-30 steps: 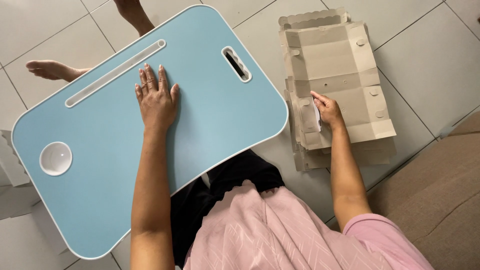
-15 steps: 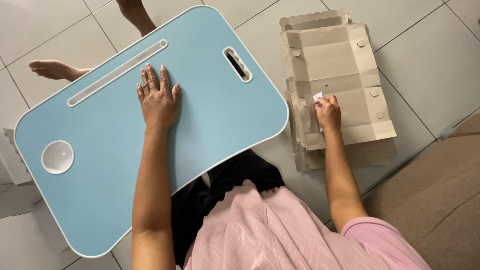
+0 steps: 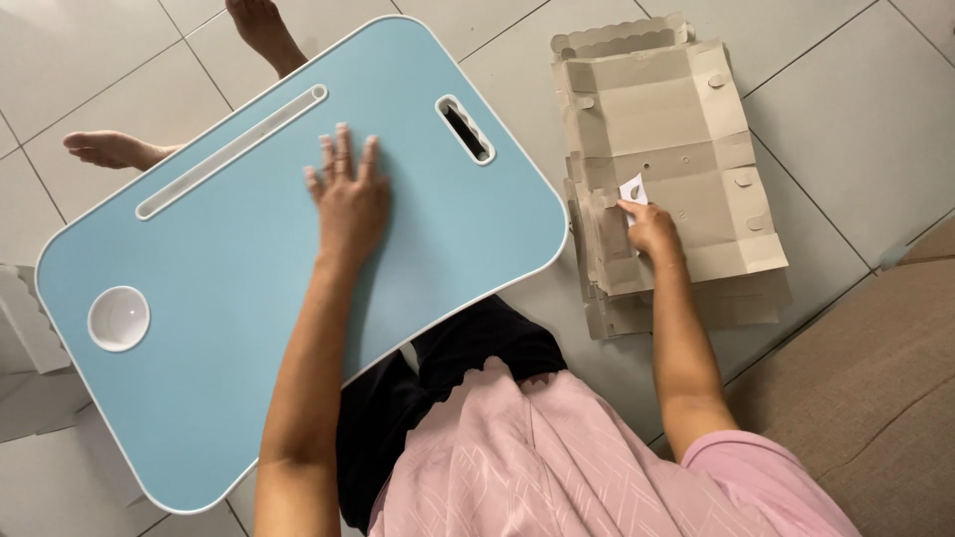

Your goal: Assembling a cardboard box by folding its flaps and tucking tabs on a small lap desk.

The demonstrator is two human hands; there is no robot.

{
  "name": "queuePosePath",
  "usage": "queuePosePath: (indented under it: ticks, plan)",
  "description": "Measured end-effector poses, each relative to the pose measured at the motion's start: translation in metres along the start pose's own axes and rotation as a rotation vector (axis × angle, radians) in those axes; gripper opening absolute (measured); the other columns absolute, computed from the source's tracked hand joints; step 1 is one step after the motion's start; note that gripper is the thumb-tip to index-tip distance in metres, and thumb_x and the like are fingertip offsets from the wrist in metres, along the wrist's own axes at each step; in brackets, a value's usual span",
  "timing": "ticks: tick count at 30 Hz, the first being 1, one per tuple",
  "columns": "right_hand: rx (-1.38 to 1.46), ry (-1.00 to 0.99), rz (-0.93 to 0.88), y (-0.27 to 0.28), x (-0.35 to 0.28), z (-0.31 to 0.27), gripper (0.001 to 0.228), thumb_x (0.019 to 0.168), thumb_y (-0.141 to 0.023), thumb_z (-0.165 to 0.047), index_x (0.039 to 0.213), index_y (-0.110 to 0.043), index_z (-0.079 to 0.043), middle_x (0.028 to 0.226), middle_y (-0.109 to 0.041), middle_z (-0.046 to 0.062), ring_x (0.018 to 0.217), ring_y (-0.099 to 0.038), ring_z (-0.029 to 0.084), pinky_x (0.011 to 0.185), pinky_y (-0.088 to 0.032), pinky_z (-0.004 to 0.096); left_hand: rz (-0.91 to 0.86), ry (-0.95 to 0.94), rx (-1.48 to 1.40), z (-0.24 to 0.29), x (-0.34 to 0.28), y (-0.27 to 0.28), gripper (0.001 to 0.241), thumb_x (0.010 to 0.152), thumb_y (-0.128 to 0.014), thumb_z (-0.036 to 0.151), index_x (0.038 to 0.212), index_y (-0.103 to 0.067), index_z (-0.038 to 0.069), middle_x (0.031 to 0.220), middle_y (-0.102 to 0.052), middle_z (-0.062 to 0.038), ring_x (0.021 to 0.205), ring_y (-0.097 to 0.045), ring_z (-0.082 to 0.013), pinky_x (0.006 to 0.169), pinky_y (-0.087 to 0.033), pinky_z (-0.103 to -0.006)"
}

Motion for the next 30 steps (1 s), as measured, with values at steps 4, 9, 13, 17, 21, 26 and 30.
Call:
queuePosePath:
  ticks: [4,9,13,17,21,26,30]
  plan:
    - [0.107,-0.048,-0.053,0.038,-0.005,0.0,0.063,0.08,-0.054,-0.005,0.131,-0.07,-0.036,0.125,-0.07,0.026,0.121,-0.061,0.05,0.104,-0.049,0.054,0.426,-0.385,-0.057,0.125,-0.003,0.025,0.039,0.092,-0.067,0.018,0.131,-0.07,0.02,0.152,-0.051,-0.018,0.142,-0.047,-0.0341,0.111,-0.034,-0.0535]
    - [0.16,-0.039,-0.065,0.073,-0.024,-0.02,0.064,0.071,-0.058,-0.006,0.128,-0.072,-0.028,0.123,-0.071,0.024,0.122,-0.06,0.047,0.104,-0.048,0.054,0.25,-0.859,-0.405,0.343,-0.04,0.021,0.02,0.086,-0.069,0.02,0.1,-0.074,0.006,0.125,-0.064,-0.022,0.12,-0.064,-0.0374,0.099,-0.054,-0.05]
    - [0.245,-0.058,-0.059,0.128,-0.054,-0.043,0.06,0.075,-0.058,-0.006,0.129,-0.071,-0.03,0.128,-0.068,0.021,0.128,-0.056,0.045,0.107,-0.045,0.055,0.157,-0.773,-0.357,0.403,-0.047,-0.092,0.015,0.071,-0.069,0.023,0.073,-0.074,0.009,0.078,-0.065,-0.014,0.076,-0.066,-0.0308,0.076,-0.054,-0.0467]
    - [0.489,0.204,-0.021,0.197,-0.082,-0.068,0.059,0.083,-0.054,0.006,0.138,-0.065,-0.013,0.138,-0.061,0.025,0.138,-0.048,0.038,0.115,-0.039,0.049,-0.386,-0.426,-0.656,0.381,0.016,-0.134,0.027,0.086,-0.066,0.023,0.108,-0.07,0.008,0.102,-0.07,-0.017,0.1,-0.069,-0.0328,0.087,-0.058,-0.043]
    - [0.447,0.207,0.032,0.257,-0.092,-0.083,0.05,0.091,-0.054,0.004,0.139,-0.06,-0.01,0.148,-0.053,0.017,0.142,-0.049,0.026,0.115,-0.037,0.033,-0.764,0.647,-1.661,0.344,0.037,-0.128,0.064,0.094,-0.047,0.043,0.145,-0.051,0.005,0.138,-0.055,-0.009,0.123,-0.059,-0.0259,0.102,-0.048,-0.0354]
    - [0.378,0.426,0.107,0.321,-0.143,-0.137,0.048,0.092,-0.051,0.006,0.139,-0.058,0.0,0.148,-0.053,0.022,0.141,-0.05,0.031,0.114,-0.04,0.037,-0.808,0.99,-2.114,0.363,0.046,-0.117,0.096,0.081,-0.053,0.063,0.16,-0.021,0.019,0.158,-0.03,-0.023,0.129,-0.049,-0.0465,0.095,-0.051,-0.0479]
    - [0.178,0.819,0.048,0.328,-0.178,-0.193,0.052,0.095,-0.054,0.001,0.147,-0.054,-0.001,0.141,-0.062,0.023,0.106,-0.064,0.029,0.082,-0.053,0.035,-0.837,0.655,-2.448,0.37,0.081,-0.062,0.101,0.069,-0.035,0.087,0.16,-0.019,0.045,0.156,-0.041,-0.016,0.115,-0.053,-0.0524,0.088,-0.045,-0.0702]
Point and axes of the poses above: each hand's wrist, its own x-axis towards the middle knuckle, its own y-axis out of the back of the hand, z = x × y, the point moved 9 cm from there along x, towards the middle knuckle
